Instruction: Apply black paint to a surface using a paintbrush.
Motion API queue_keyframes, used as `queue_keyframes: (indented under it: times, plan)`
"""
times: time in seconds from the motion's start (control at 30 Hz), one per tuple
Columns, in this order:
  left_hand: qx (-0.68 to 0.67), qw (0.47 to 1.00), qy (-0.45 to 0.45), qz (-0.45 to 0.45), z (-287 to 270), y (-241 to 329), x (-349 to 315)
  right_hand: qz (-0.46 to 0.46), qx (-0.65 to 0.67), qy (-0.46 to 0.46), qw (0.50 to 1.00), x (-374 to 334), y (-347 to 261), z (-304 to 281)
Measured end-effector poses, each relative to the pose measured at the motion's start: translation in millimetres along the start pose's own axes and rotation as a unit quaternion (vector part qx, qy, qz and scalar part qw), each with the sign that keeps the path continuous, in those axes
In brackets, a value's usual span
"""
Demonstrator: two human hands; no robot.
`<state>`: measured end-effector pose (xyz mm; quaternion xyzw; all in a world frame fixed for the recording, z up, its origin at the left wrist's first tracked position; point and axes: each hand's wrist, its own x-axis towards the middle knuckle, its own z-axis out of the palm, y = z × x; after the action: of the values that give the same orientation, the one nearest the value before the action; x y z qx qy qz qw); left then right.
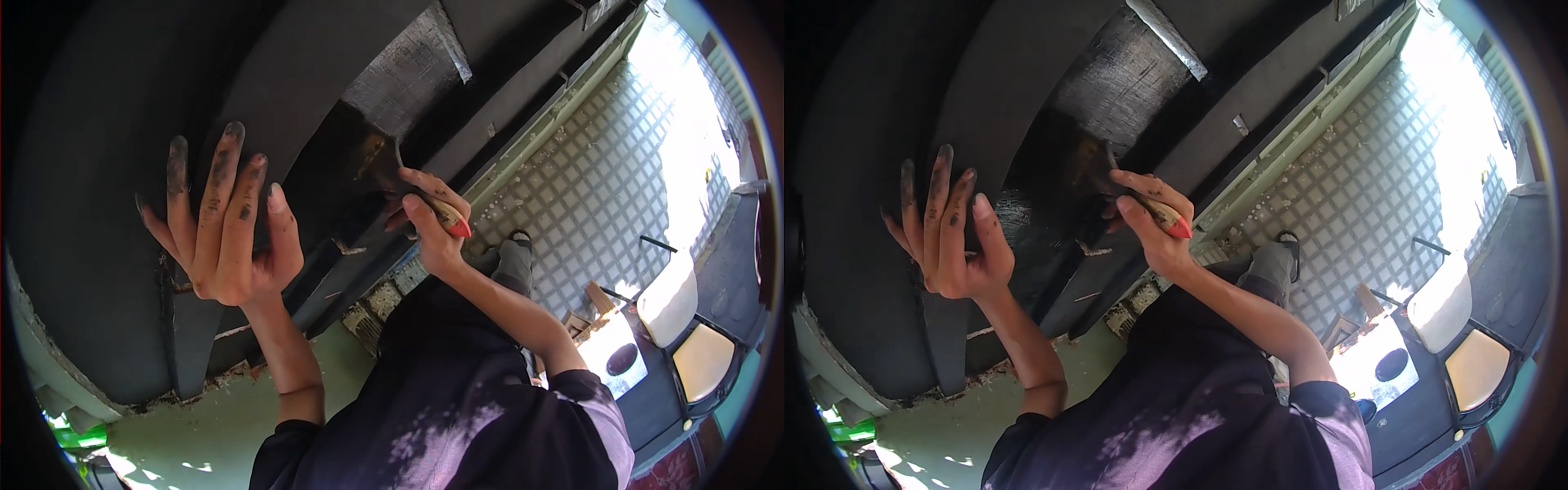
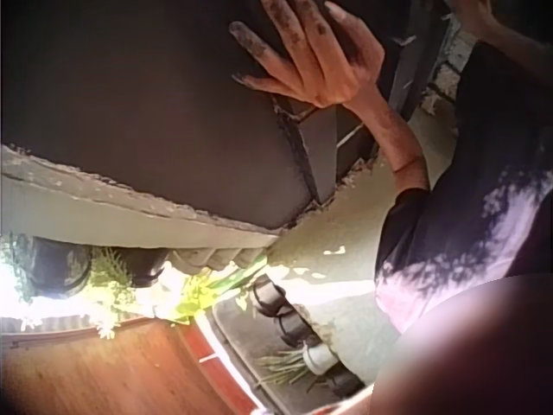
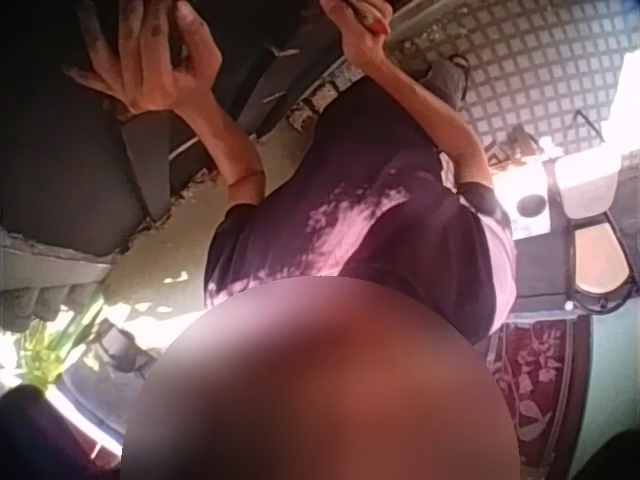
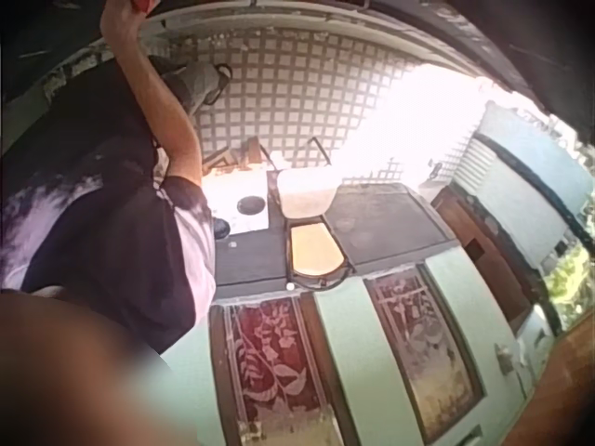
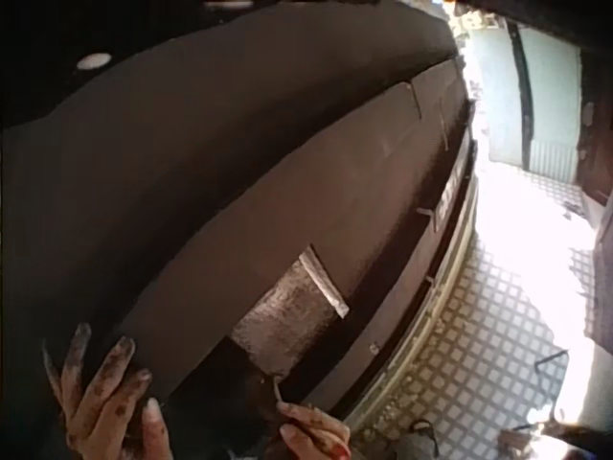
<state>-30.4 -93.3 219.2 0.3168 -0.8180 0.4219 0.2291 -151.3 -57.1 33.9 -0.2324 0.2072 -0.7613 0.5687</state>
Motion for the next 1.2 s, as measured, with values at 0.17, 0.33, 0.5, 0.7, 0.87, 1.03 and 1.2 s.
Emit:
queue_keyframes:
  times: [0.17,0.33,0.5,0.7,0.87,1.03,1.2]
  plan:
    - [0.002,1.0,0.006,0.0,0.9,0.2,-0.3,0.043,-0.05,0.074,0.995,-18.8,8.0,-37.3]
    - [0.021,1.0,-0.002,-0.001,-1.1,0.8,0.8,0.058,-0.077,0.11,0.989,-30.2,-9.5,-43.2]
    - [0.026,1.0,-0.01,-0.009,-1.3,2.4,0.4,0.03,-0.045,0.049,0.997,-22.1,-18.8,-10.7]
    - [0.02,1.0,-0.006,-0.008,-0.7,2.0,1.4,0.079,-0.004,0.044,0.996,-26.0,5.7,-11.0]
    - [0.018,1.0,0.003,-0.004,0.1,1.2,1.0,0.124,-0.051,0.118,0.984,-40.4,2.0,-37.7]
    - [0.023,1.0,-0.012,-0.001,-1.5,1.0,1.8,0.104,-0.052,0.108,0.987,-40.7,-24.0,-22.7]
    - [0.014,1.0,-0.009,-0.003,-1.9,1.0,2.9,0.061,0.029,0.036,0.997,-19.7,-27.5,10.4]
